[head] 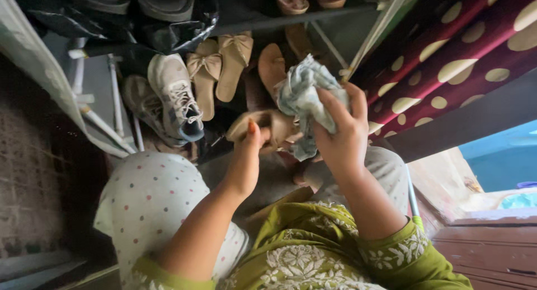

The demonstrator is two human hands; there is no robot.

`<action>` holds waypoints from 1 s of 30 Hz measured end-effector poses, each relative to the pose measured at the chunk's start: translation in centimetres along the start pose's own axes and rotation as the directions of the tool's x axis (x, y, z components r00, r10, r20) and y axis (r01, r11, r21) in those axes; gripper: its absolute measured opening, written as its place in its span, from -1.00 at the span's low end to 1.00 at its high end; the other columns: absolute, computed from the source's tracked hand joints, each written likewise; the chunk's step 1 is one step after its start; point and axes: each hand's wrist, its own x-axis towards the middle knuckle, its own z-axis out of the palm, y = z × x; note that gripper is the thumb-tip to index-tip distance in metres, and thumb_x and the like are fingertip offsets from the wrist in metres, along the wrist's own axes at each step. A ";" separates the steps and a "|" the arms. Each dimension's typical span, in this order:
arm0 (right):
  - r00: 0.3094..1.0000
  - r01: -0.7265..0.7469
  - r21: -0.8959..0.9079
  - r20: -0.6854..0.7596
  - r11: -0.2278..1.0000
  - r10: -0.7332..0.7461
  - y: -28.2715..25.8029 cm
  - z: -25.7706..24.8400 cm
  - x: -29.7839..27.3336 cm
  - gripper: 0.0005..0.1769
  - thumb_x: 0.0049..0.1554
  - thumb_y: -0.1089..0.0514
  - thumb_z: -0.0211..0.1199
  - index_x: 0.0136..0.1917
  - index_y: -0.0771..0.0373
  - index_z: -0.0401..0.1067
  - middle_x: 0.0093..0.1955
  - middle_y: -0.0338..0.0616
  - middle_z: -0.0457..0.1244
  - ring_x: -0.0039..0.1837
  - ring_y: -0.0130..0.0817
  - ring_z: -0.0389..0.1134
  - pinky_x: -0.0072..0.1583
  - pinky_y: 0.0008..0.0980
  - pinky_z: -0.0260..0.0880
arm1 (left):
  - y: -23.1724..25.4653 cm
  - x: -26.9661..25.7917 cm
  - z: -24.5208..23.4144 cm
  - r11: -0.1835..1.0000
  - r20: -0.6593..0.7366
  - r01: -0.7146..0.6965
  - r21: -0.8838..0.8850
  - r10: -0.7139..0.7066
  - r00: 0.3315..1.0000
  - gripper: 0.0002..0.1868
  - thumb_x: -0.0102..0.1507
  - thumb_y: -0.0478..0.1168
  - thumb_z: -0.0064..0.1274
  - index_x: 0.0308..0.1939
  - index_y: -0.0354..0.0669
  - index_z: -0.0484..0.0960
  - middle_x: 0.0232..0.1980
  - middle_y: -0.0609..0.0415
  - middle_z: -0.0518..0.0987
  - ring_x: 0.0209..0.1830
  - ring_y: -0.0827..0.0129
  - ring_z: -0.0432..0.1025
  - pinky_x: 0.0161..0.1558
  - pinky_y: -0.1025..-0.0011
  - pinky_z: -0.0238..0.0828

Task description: The person wipes the exterior of a fabric shoe rack with a cloth, then removes several pairs of shoes and wipes each one individually. The shoes are returned to the rack after cleaning.

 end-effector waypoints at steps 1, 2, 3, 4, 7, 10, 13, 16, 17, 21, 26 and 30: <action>0.999 0.026 -0.003 -0.029 1.000 -0.026 -0.3 -0.2 -0.1 -0.38 -0.05 0.37 0.40 0.30 0.17 0.49 0.39 0.21 0.18 0.38 0.16 0.32 0.35 -0.08 0.39 | -0.4 0.2 0.1 0.999 -0.032 0.036 -0.019 -0.036 0.999 -0.12 0.47 0.34 -0.51 0.31 -0.44 0.49 0.35 -0.04 0.50 0.37 0.35 0.33 0.43 0.39 0.10; 0.997 0.052 -0.005 -0.054 0.999 -0.053 -0.9 -0.2 -0.4 -0.41 -0.04 0.35 0.44 0.28 0.17 0.49 0.39 0.20 0.18 0.39 0.16 0.31 0.35 -0.08 0.39 | -0.7 0.3 0.0 0.997 -0.067 0.072 -0.039 -0.074 0.995 -0.11 0.45 0.35 -0.52 0.35 -0.43 0.43 0.41 -0.03 0.45 0.43 0.37 0.28 0.46 0.41 0.02; 0.994 0.079 -0.007 -0.079 0.997 -0.080 -1.6 -0.2 -0.7 -0.43 -0.03 0.34 0.47 0.26 0.18 0.48 0.39 0.19 0.18 0.39 0.16 0.31 0.35 -0.08 0.38 | -1.1 0.4 -0.2 0.995 -0.127 0.094 0.043 -0.088 0.988 -0.12 0.43 0.35 -0.51 0.39 -0.40 0.37 0.41 -0.04 0.41 0.42 0.35 0.27 0.44 0.39 0.04; 0.990 0.142 0.028 -0.002 0.989 -0.142 -2.5 -0.2 -1.2 -0.41 -0.10 0.33 0.46 0.24 0.18 0.49 0.38 0.20 0.18 0.37 0.17 0.31 0.34 -0.07 0.37 | -1.4 0.3 -0.5 0.985 -0.189 0.123 0.125 -0.098 0.977 -0.12 0.42 0.36 -0.50 0.42 -0.37 0.31 0.42 -0.05 0.37 0.41 0.32 0.25 0.42 0.36 0.05; 0.963 0.219 0.111 0.137 0.969 -0.233 -3.8 -0.1 -1.7 -0.37 -0.20 0.34 0.43 0.19 0.19 0.52 0.35 0.22 0.18 0.34 0.19 0.30 0.31 -0.07 0.37 | -2.2 0.0 -1.0 0.982 -0.160 0.043 0.184 -0.013 0.987 -0.11 0.43 0.37 -0.51 0.47 -0.39 0.19 0.42 -0.13 0.26 0.41 0.24 0.19 0.44 0.28 0.04; 0.983 0.124 0.094 0.121 0.988 -0.135 -3.0 0.8 -1.0 -0.38 -0.15 0.39 0.40 0.22 0.22 0.52 0.38 0.23 0.19 0.37 0.17 0.30 0.34 -0.10 0.37 | -2.6 0.1 -1.0 0.977 -0.195 0.125 0.173 -0.090 0.977 -0.10 0.41 0.38 -0.51 0.49 -0.36 0.14 0.44 -0.10 0.24 0.39 0.20 0.17 0.43 0.24 0.06; 0.999 0.021 0.084 0.024 0.996 -0.023 -1.4 0.5 -0.2 -0.42 -0.08 0.39 0.39 0.25 0.24 0.51 0.38 0.21 0.20 0.40 0.16 0.30 0.38 -0.11 0.35 | -1.9 -0.4 -0.9 0.994 -0.137 0.092 0.052 -0.084 0.987 -0.12 0.41 0.36 -0.49 0.49 -0.34 0.09 0.50 -0.02 0.23 0.47 0.27 0.18 0.47 0.28 0.03; 0.994 -0.053 0.181 -0.080 0.982 0.068 -0.9 0.4 0.0 -0.49 0.04 0.34 0.44 0.26 0.22 0.47 0.38 0.14 0.22 0.39 0.07 0.33 0.38 -0.15 0.35 | -1.2 0.0 -0.7 0.999 -0.044 0.024 -0.043 -0.026 0.999 -0.12 0.44 0.34 -0.52 0.50 -0.39 0.15 0.53 -0.01 0.24 0.52 0.34 0.14 0.49 0.35 -0.05; 0.996 -0.008 0.189 -0.091 0.982 0.026 -1.2 0.5 -0.3 -0.47 0.01 0.34 0.45 0.26 0.23 0.45 0.38 0.14 0.21 0.40 0.07 0.31 0.40 -0.15 0.33 | -1.2 0.0 -0.7 0.998 -0.023 0.020 -0.058 -0.021 1.000 -0.11 0.45 0.34 -0.53 0.51 -0.41 0.19 0.53 -0.01 0.25 0.52 0.36 0.12 0.49 0.38 -0.08; 0.985 0.066 0.213 0.141 0.975 -0.098 -3.3 0.9 -2.0 -0.38 -0.14 0.32 0.45 0.23 0.20 0.50 0.36 0.23 0.17 0.39 0.14 0.27 0.35 -0.11 0.32 | -2.5 0.4 -0.5 0.995 -0.145 0.041 -0.090 -0.054 0.988 -0.16 0.43 0.29 -0.49 0.54 -0.33 0.11 0.50 -0.02 0.21 0.45 0.35 0.14 0.46 0.32 0.01; 0.994 -0.001 0.117 0.113 0.993 -0.013 -1.3 0.9 -0.5 -0.35 -0.13 0.38 0.37 0.27 0.21 0.50 0.39 0.22 0.19 0.41 0.17 0.28 0.37 -0.11 0.33 | -2.6 0.3 -0.9 0.974 0.038 0.138 -0.180 -0.133 0.990 -0.04 0.42 0.37 -0.68 0.38 -0.41 0.42 0.46 -0.09 0.41 0.46 0.28 0.25 0.49 0.31 -0.01; 0.998 -0.058 0.091 -0.029 0.994 0.061 -0.2 0.3 0.1 -0.50 0.04 0.33 0.42 0.27 0.20 0.48 0.37 0.17 0.22 0.35 0.11 0.34 0.33 -0.14 0.37 | -1.6 0.2 -0.3 0.989 0.044 0.076 -0.125 -0.071 0.996 -0.06 0.41 0.38 -0.66 0.39 -0.37 0.41 0.47 -0.05 0.39 0.50 0.29 0.22 0.51 0.32 -0.05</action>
